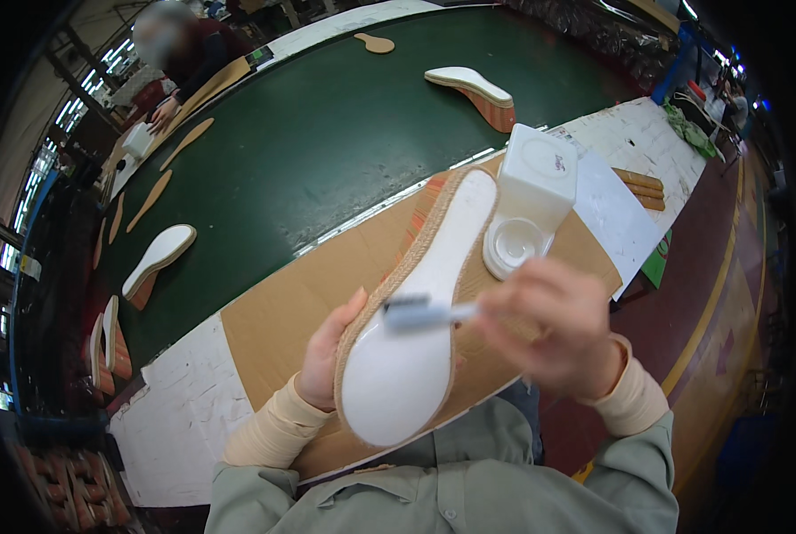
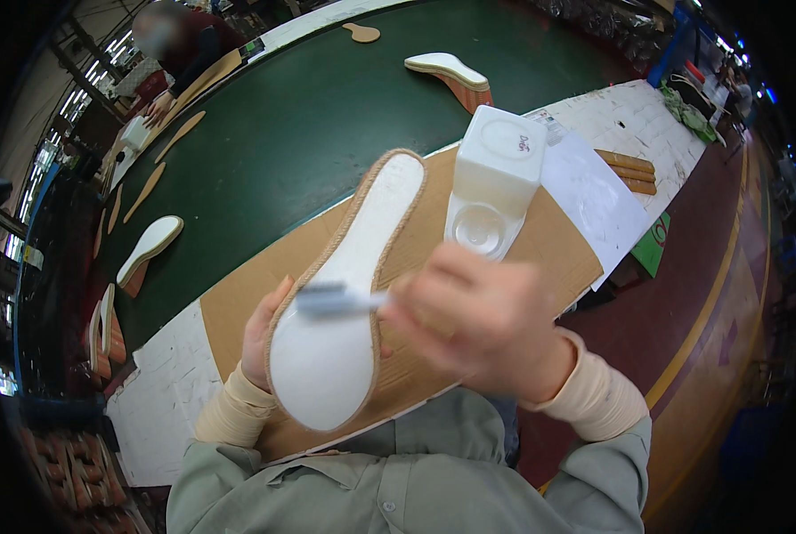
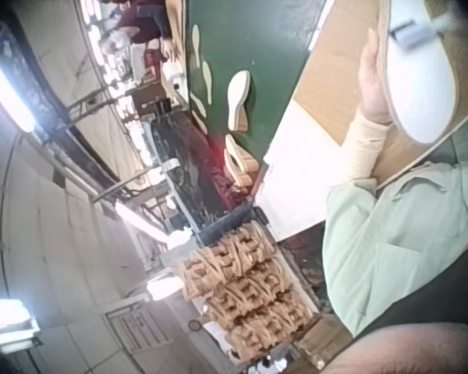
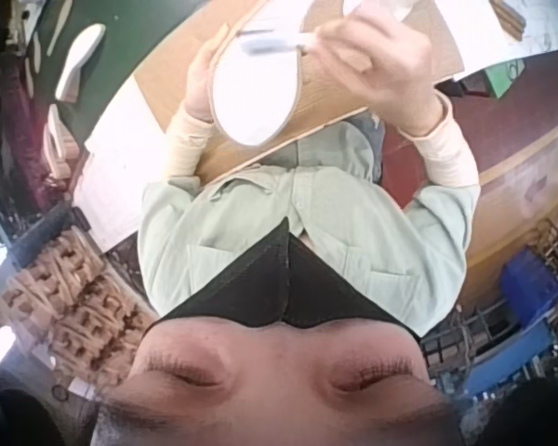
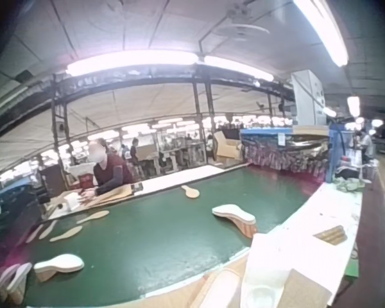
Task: The person applies white paint to the bottom of shoe insoles using a brush. They repeatedly dip the brush into a container and cover the insole surface, then place the finished insole on the table and pick up another to continue.
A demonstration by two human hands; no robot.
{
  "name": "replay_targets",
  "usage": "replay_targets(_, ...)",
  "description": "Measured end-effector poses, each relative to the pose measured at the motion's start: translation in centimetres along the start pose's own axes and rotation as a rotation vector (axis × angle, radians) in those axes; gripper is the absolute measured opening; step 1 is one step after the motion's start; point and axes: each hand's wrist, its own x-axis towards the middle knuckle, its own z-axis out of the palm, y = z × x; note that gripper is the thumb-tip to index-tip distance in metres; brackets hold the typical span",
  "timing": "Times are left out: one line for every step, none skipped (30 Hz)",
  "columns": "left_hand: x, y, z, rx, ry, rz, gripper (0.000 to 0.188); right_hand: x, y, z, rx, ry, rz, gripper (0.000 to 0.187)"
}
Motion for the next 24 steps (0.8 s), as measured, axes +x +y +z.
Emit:
replay_targets(0.2,-0.2,0.2,-0.14,0.072,0.03,0.07,-0.5,-0.8,0.5,-0.015,-0.011,-0.035,0.015)
replay_targets(0.3,-0.4,0.7,0.046,0.091,0.061,0.07,-1.0,-1.9,0.7,0.047,-0.086,-0.024,0.015)
replay_targets(0.4,-0.7,1.5,0.233,0.109,0.092,0.07,-0.9,-1.9,0.8,0.05,-0.029,0.015,0.015)
replay_targets(0.5,-0.7,2.0,0.419,0.127,0.122,0.07,-0.8,-1.9,0.9,0.053,0.028,0.053,0.014)
replay_targets(0.3,-0.7,1.7,0.416,0.093,0.133,0.07,-0.7,-1.9,1.0,0.064,0.083,0.087,0.014)
replay_targets(0.3,-0.8,1.1,0.413,0.058,0.144,0.07,-0.1,-1.5,0.6,0.033,0.141,0.133,0.013)
replay_targets(0.1,-0.8,0.7,0.41,0.024,0.155,0.07,0.0,-1.5,0.8,-0.005,0.165,0.169,0.013)
replay_targets(0.1,-0.9,0.7,0.456,0.057,0.168,0.071,0.0,-1.3,1.1,-0.052,0.193,0.211,0.012)
replay_targets(0.1,-1.0,0.8,0.502,0.091,0.182,0.071,0.1,-1.3,1.3,-0.098,0.221,0.253,0.012)
replay_targets(0.2,-1.1,0.9,0.547,0.126,0.196,0.071,0.1,-1.6,1.9,-0.085,0.194,0.189,0.012)
replay_targets(0.4,-1.3,1.0,0.52,0.142,0.2,0.072,-0.1,-2.3,2.6,-0.074,0.167,0.128,0.012)
replay_targets(0.6,-1.5,1.1,0.493,0.157,0.204,0.072,-0.2,-2.8,3.0,-0.064,0.14,0.068,0.012)
replay_targets(0.7,-1.6,1.1,0.466,0.173,0.208,0.072,-0.4,-3.1,3.0,-0.014,0.137,0.078,0.013)
replay_targets(0.7,-1.3,0.6,0.454,0.128,0.16,0.073,-0.4,-3.4,3.1,0.041,0.135,0.082,0.013)
replay_targets(0.5,-1.3,0.5,0.43,0.124,0.162,0.073,-0.4,-3.5,3.2,0.096,0.132,0.086,0.013)
replay_targets(0.4,-1.2,0.5,0.407,0.119,0.163,0.073,-0.3,-3.6,3.2,0.151,0.129,0.091,0.014)
replay_targets(0.3,-1.2,0.4,0.379,0.116,0.167,0.074,-0.3,-3.3,3.1,0.121,0.151,0.128,0.013)
replay_targets(0.2,-1.2,0.4,0.409,0.109,0.182,0.074,-0.2,-2.8,2.9,0.092,0.174,0.164,0.013)
replay_targets(0.2,-1.2,0.5,0.44,0.102,0.197,0.074,-0.1,-2.4,2.8,0.063,0.197,0.201,0.012)
replay_targets(0.4,-1.1,0.6,0.472,0.091,0.204,0.074,-0.5,-2.5,3.0,-0.018,0.157,0.149,0.012)
replay_targets(0.6,-1.1,0.6,0.447,0.068,0.2,0.074,-0.9,-3.0,3.1,0.0,0.08,0.106,0.012)
replay_targets(0.8,-1.0,0.7,0.422,0.046,0.196,0.075,-1.1,-3.8,3.3,0.018,0.002,0.062,0.012)
replay_targets(1.0,-0.9,0.8,0.399,0.023,0.192,0.075,-1.4,-4.5,3.4,0.036,-0.073,0.017,0.012)
replay_targets(1.2,-0.7,0.4,0.349,-0.063,0.207,0.076,-1.7,-4.7,3.6,0.178,-0.174,0.04,0.012)
